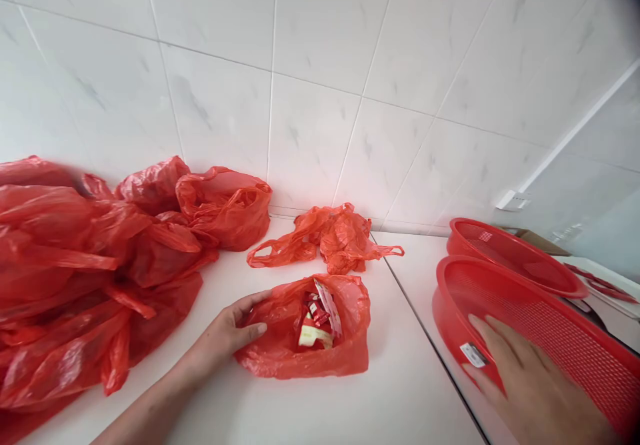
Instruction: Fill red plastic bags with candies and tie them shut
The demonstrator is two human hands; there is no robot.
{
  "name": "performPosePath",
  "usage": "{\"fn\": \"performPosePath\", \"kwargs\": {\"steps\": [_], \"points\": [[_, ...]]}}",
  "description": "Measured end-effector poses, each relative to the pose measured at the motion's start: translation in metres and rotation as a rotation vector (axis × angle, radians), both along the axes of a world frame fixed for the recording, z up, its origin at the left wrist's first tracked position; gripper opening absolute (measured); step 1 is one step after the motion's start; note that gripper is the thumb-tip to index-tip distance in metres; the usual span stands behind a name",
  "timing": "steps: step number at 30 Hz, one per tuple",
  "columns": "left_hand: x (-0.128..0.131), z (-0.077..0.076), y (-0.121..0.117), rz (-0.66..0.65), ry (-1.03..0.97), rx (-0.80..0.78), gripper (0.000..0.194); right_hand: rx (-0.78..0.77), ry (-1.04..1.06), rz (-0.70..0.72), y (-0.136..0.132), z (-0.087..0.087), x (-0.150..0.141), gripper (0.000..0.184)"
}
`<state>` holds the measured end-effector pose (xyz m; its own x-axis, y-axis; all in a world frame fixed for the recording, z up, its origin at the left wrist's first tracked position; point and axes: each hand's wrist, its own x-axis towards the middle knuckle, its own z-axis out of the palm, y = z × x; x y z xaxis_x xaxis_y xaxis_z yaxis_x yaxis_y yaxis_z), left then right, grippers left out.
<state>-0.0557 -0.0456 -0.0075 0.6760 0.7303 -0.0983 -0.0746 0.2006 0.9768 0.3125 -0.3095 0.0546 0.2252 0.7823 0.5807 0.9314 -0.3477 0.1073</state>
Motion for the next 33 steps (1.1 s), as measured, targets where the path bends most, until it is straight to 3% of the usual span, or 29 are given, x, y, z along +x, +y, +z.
{"fn": "performPosePath", "kwargs": {"steps": [2, 5, 8, 12, 15, 17, 21, 24, 27, 30, 33], "points": [[-0.001, 0.001, 0.0, 0.0, -0.025, 0.022, 0.062, -0.038, -0.032, 0.055, 0.028, 0.013, -0.032, 0.042], [-0.004, 0.007, -0.002, 0.017, -0.003, 0.078, 0.062, -0.12, 0.104, 0.199, 0.075, 0.024, -0.08, 0.022], [-0.01, 0.015, -0.002, 0.019, 0.072, 0.12, 0.068, -0.191, 0.177, 0.141, 0.119, 0.02, -0.103, 0.018], [-0.023, 0.019, 0.001, -0.047, 0.234, 0.131, 0.08, -0.315, 0.223, -0.071, 0.151, -0.001, -0.096, 0.025], [-0.028, 0.018, 0.003, -0.086, 0.33, 0.103, 0.082, -0.44, 0.383, -0.089, 0.153, -0.014, -0.079, 0.013], [-0.026, 0.02, 0.005, -0.062, 0.294, 0.077, 0.075, -0.44, 0.494, -0.07, 0.152, -0.013, -0.069, 0.012], [-0.011, 0.042, 0.011, 0.179, 0.069, 0.015, 0.058, -0.215, 0.836, 0.039, 0.156, 0.013, -0.055, 0.014], [0.002, 0.073, 0.019, 0.39, -0.162, 0.017, 0.048, -0.005, 1.039, 0.12, 0.164, 0.044, -0.05, 0.018], [0.008, 0.109, 0.022, 0.558, -0.377, 0.069, 0.042, 0.209, 1.056, 0.144, 0.171, 0.069, -0.051, 0.022], [0.009, 0.14, 0.012, 0.624, -0.513, 0.115, 0.038, 0.437, 1.082, 0.166, 0.172, 0.082, -0.054, 0.024], [0.012, 0.159, -0.005, 0.582, -0.529, 0.184, 0.038, 0.547, 1.227, 0.278, 0.171, 0.089, -0.059, 0.016]]}}
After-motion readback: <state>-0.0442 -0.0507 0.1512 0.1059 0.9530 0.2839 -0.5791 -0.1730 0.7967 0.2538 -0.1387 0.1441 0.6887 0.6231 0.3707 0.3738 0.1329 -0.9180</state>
